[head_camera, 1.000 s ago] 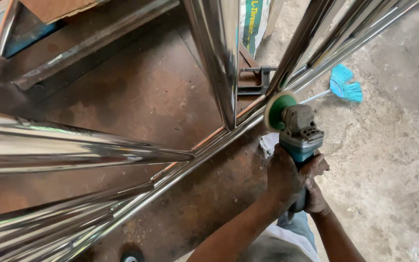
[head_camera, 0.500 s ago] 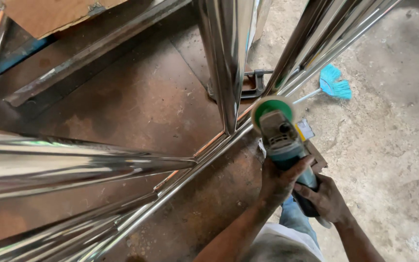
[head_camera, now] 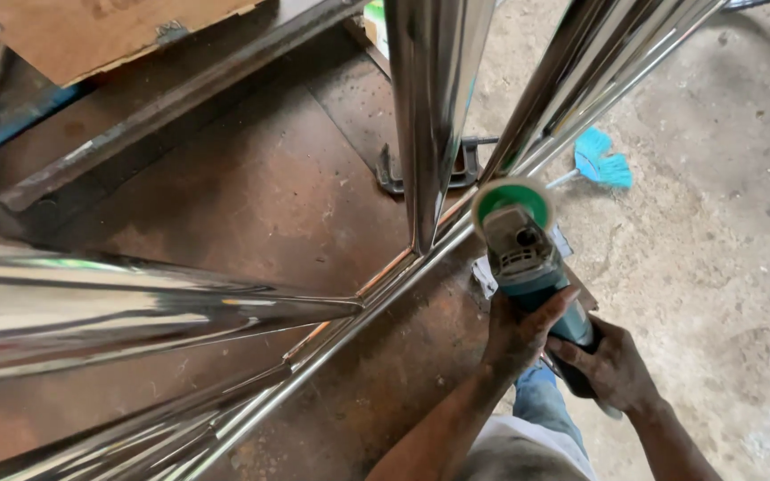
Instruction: Polishing a stainless steel railing using an angle grinder equipped with a polishing pad and compound.
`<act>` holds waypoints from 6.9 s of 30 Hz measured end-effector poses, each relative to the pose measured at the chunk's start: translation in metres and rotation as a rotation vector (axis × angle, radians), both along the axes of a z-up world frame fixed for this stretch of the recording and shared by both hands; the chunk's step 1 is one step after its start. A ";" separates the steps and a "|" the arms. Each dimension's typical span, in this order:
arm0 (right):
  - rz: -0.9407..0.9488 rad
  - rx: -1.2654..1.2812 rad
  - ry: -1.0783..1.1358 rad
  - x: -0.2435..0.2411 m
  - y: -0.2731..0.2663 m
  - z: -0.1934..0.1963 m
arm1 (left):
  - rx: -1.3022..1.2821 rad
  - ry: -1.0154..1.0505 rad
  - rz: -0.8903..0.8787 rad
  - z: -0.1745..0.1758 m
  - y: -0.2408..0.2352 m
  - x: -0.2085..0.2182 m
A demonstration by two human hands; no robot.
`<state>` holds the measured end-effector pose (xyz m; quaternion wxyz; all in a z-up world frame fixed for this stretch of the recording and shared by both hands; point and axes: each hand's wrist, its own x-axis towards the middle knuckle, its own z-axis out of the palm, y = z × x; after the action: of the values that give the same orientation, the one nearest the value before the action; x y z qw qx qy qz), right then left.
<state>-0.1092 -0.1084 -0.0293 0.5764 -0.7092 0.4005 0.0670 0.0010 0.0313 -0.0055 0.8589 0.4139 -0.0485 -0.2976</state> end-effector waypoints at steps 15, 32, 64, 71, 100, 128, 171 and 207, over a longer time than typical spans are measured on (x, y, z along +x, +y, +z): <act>0.063 -0.104 -0.070 0.002 -0.012 0.018 | 0.068 -0.086 -0.009 0.016 -0.015 -0.003; 0.250 -0.826 0.078 -0.036 0.038 0.056 | -0.288 0.186 -0.082 0.008 0.007 -0.026; 0.471 -1.090 -0.080 -0.025 0.036 0.085 | -0.769 0.229 -0.178 -0.007 -0.002 0.002; 0.493 -1.053 0.190 -0.047 0.031 0.058 | -0.688 0.291 -0.276 -0.031 0.009 -0.023; 0.254 -0.488 0.004 0.000 0.061 0.155 | -0.403 0.288 -0.062 0.085 0.035 -0.001; 0.596 0.050 -0.510 -0.009 -0.126 0.218 | -0.134 0.230 0.337 0.224 -0.095 -0.055; 0.311 0.155 -0.673 -0.014 -0.057 0.282 | -0.369 -0.392 0.340 0.326 -0.033 -0.035; 0.169 0.345 -0.261 -0.039 -0.301 -0.066 | -0.211 0.103 -0.007 0.072 -0.247 -0.040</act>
<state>-0.1481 -0.4093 -0.0955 0.7283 -0.6338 0.2442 0.0904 -0.0388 -0.2156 0.0665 0.8979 0.3053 -0.0370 -0.3148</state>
